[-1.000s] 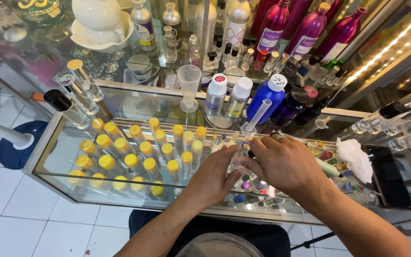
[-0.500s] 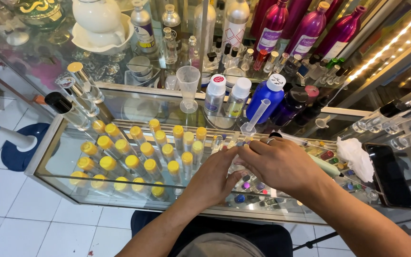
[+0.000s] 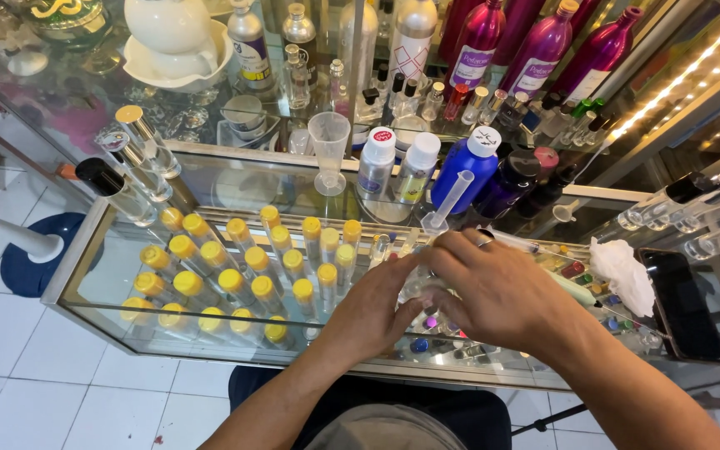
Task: The person pours a clear liquid from a plastic cup into a small glass bottle using a funnel. They then place the bottle on the counter and open a white bottle with a red cap.
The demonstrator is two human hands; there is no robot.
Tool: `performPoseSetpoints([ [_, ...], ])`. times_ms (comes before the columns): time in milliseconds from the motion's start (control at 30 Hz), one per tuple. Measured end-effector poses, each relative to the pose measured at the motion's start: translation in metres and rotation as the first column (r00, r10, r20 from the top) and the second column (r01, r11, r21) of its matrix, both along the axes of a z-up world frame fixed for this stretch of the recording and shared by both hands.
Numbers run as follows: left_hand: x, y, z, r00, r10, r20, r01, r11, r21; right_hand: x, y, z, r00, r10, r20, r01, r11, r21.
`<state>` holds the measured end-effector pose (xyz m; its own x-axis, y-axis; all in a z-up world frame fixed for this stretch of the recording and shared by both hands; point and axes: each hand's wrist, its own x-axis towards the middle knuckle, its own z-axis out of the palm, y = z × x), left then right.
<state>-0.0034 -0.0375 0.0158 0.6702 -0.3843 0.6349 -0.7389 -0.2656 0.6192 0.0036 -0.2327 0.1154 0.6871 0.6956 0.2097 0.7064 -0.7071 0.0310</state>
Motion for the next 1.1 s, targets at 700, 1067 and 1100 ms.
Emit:
performPoseSetpoints([
  [700, 0.003, 0.001, -0.008, 0.999, 0.041, 0.017, -0.040, 0.999, -0.036, 0.014, -0.002, -0.033, 0.985, 0.142, 0.099, -0.160, 0.966, 0.204],
  [1067, 0.001, 0.055, -0.009, 0.933, -0.120, -0.339, -0.026, 0.919, -0.394, 0.012, -0.025, -0.048, 0.867, 0.344, -0.361, 0.056, 0.652, 0.756],
  [1100, 0.000, 0.062, -0.010, 0.931, -0.083, -0.356, -0.056, 0.931, -0.362, 0.010, -0.025, -0.053, 0.845, 0.356, -0.400, 0.036, 0.707, 0.706],
])
